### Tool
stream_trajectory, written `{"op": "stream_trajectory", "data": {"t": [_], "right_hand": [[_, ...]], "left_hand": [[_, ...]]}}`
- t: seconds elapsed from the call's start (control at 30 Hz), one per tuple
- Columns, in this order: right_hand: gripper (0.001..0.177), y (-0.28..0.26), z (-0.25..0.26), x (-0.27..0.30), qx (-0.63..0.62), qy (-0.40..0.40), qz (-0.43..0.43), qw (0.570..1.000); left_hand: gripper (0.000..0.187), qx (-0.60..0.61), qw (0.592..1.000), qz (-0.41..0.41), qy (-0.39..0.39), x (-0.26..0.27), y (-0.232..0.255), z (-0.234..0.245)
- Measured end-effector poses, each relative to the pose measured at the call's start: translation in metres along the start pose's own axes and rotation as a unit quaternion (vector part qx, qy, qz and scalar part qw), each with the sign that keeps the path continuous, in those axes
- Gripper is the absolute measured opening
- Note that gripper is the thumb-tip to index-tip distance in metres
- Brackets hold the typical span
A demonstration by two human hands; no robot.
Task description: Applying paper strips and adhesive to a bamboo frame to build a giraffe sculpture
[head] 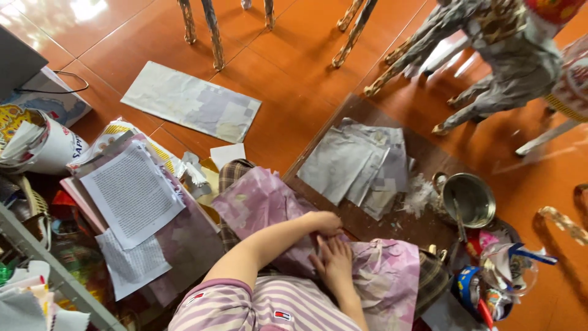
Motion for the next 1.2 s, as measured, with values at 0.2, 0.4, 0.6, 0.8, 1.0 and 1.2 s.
{"op": "stream_trajectory", "data": {"t": [0.2,0.4,0.6,0.8,1.0,1.2], "right_hand": [[0.075,-0.004,0.002,0.020,-0.053,0.012,0.051,0.997],[0.081,0.000,-0.012,0.027,-0.034,-0.024,0.053,0.998],[0.083,0.019,-0.035,0.031,-0.033,-0.015,0.036,0.999],[0.053,0.095,0.001,0.024,-0.348,-0.125,-0.064,0.927],[0.041,0.156,0.125,-0.009,-0.212,-0.006,-0.256,0.943],[0.031,0.208,0.091,-0.013,-0.221,0.075,-0.322,0.917]], "left_hand": [[0.051,0.183,0.979,0.088,0.025,0.016,-0.016,-0.022],[0.058,0.193,0.972,0.126,-0.045,0.020,-0.006,-0.016],[0.057,0.086,0.989,0.094,-0.072,0.012,-0.001,-0.023],[0.059,0.102,0.989,0.103,-0.042,0.018,0.003,-0.013],[0.047,0.074,0.981,0.104,-0.144,-0.001,0.023,0.053],[0.035,0.117,0.989,0.036,0.086,-0.033,0.028,0.064]]}}
Point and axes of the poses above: each hand's wrist, its own x-axis away from the middle knuckle, its own z-axis out of the back of the hand, y = z × x, the point moved 3 cm from there along -x, towards the middle knuckle, and after that the axes turned 8 degrees about -y, right-handed, at the moved point
